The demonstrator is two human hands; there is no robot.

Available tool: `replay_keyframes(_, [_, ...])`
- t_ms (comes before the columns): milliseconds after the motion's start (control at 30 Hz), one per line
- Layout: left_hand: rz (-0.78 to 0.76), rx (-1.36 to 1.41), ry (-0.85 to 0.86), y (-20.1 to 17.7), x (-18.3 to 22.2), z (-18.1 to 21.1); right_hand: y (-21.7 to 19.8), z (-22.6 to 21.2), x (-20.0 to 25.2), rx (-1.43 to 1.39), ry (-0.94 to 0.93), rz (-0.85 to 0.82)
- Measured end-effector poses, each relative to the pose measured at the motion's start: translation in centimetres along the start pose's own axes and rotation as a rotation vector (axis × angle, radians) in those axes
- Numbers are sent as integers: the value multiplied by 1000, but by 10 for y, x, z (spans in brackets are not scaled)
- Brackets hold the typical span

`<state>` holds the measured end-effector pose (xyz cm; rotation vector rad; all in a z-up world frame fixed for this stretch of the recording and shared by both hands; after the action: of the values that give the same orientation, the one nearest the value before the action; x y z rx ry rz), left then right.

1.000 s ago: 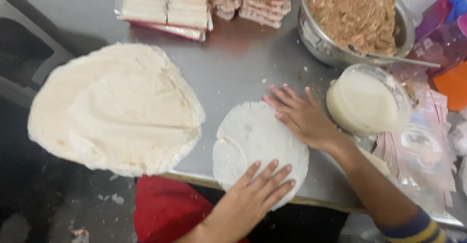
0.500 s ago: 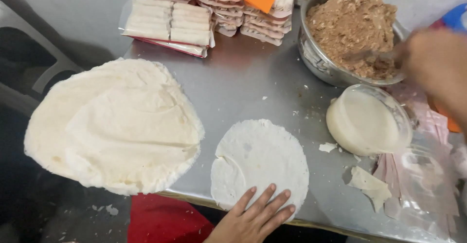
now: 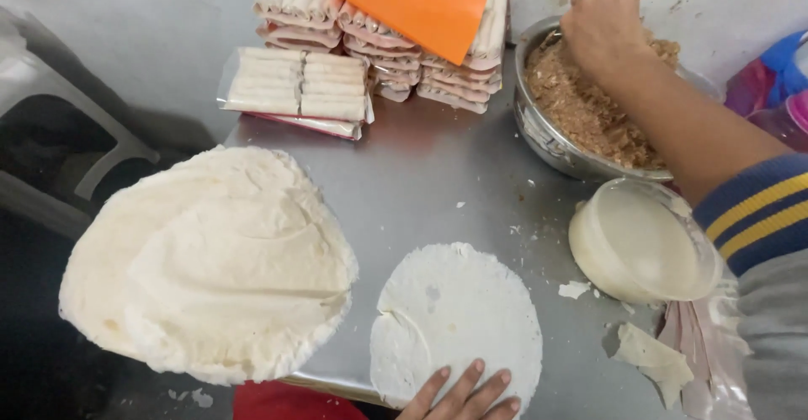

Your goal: Rolling meat filling into thin wrappers to prepare spring rolls on a production table

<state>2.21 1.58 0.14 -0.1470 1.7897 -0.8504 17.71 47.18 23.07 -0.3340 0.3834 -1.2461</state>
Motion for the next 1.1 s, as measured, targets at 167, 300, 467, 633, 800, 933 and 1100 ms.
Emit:
replay_keyframes(167, [-85,181,-230,8,2,30,-7,3,11,-2,-140,-30])
replay_keyframes(300, [-378,199,274,-24,-129,-46,-8,3,15,-37,-131,-29])
replay_keyframes(467, [-726,-198,138,72,-249,-72,-9,5,17,-51,-144,-41])
replay_keyframes(633, [-581,-291,-76,179,-240,-57,26,-3,16,-150,-131,139])
replay_keyframes(800, [-576,-353,-82,182,-236,-55,4,-5,50,-216,-126,72])
replay_keyframes(933, [-569,-317,-82,187,-234,-56,0,-7,80,-378,-69,132])
replay_keyframes(1100, [-556,-246,-73,185,-233,-61,12,2,118,-948,103,74])
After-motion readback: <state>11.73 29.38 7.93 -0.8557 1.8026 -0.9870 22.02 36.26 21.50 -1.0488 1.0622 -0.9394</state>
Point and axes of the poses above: each hand's wrist, its own x-axis away from the middle knuckle, its own y-axis out of the palm, z = x × y, the point moved 2 cm from there along -x, towards the middle knuckle, and after that the axes turned 1 degree about -x, right-handed, at the moved point
